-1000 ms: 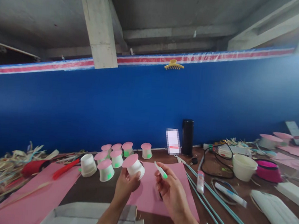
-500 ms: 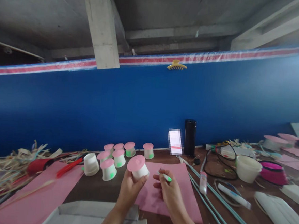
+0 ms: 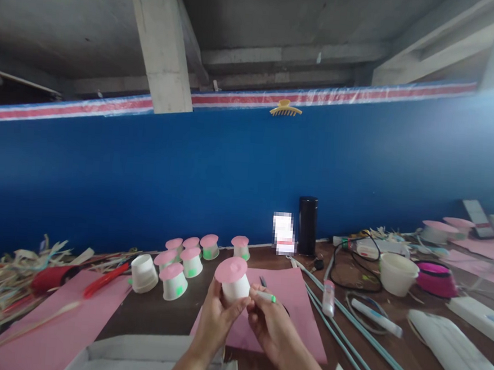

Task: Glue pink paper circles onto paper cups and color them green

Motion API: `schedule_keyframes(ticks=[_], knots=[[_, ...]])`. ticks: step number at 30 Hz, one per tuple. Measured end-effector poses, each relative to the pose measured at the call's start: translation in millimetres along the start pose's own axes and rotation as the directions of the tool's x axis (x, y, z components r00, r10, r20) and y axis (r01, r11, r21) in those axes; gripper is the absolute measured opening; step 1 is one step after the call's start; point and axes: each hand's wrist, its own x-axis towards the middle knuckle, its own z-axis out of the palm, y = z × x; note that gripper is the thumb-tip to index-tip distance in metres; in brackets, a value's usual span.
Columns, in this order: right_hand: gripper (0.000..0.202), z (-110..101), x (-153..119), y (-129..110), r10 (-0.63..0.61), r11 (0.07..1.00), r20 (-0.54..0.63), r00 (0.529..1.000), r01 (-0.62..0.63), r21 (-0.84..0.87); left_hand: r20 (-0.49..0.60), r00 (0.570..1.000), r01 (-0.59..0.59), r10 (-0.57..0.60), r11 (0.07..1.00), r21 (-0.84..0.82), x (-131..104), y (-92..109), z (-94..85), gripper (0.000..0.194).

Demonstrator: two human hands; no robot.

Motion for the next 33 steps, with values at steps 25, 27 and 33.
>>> schedule_keyframes(ticks=[25, 27, 33], knots=[[0.035, -1, 1, -4, 0.047, 0.997, -0.059, 0.997, -0.043, 0.069, 0.264, 0.823, 0.363, -0.503, 0.109, -0.925, 5, 6, -6.6, 0.005], [0.041, -6, 3, -8, -0.016, 1.000, -0.109, 0.994, 0.016, 0.001, 0.186, 0.838, 0.285, -0.514, 0.120, -0.951, 9, 5, -11.7, 0.008], [0.048, -9, 1, -20, -0.184, 0.973, -0.092, 0.979, 0.169, -0.157, 0.076, 0.799, 0.265, -0.597, 0.236, -0.935, 12, -5, -13.2, 0.014]])
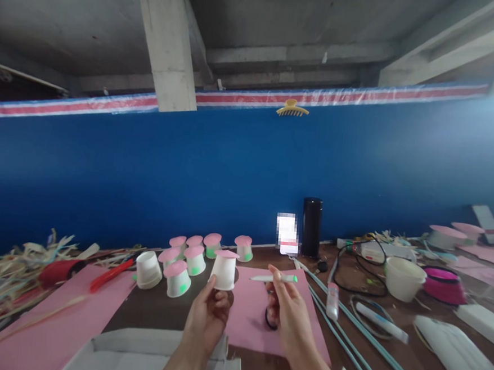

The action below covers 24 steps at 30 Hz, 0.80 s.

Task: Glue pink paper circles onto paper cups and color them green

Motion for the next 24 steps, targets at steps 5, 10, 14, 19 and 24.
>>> schedule_keyframes(ticks=[5, 10, 14, 19, 24], knots=[[0.052, 6, -10, -2, -0.141, 0.964, 0.019, 0.990, 0.142, -0.224, -0.154, 0.986, -0.059, 0.071, 0.995, 0.082, 7, -11, -4.4, 0.016], [0.054, 14, -25, -8, -0.223, 0.918, 0.070, 0.972, 0.234, -0.319, -0.154, 0.983, -0.087, 0.098, 0.993, 0.082, 12, -17, -8.9, 0.015], [0.041, 23, -35, -11, -0.348, 0.857, 0.059, 0.936, 0.343, -0.385, -0.140, 0.983, -0.105, 0.118, 0.990, 0.096, 15, -20, -10.0, 0.015], [0.032, 23, -35, -5, -0.413, 0.780, 0.137, 0.900, 0.428, -0.457, -0.142, 0.981, -0.120, 0.136, 0.986, 0.113, 14, -22, -8.2, 0.013], [0.029, 15, -32, 0, -0.422, 0.709, 0.262, 0.868, 0.497, -0.501, -0.116, 0.984, -0.118, 0.135, 0.983, 0.140, 15, -21, -12.0, 0.009]])
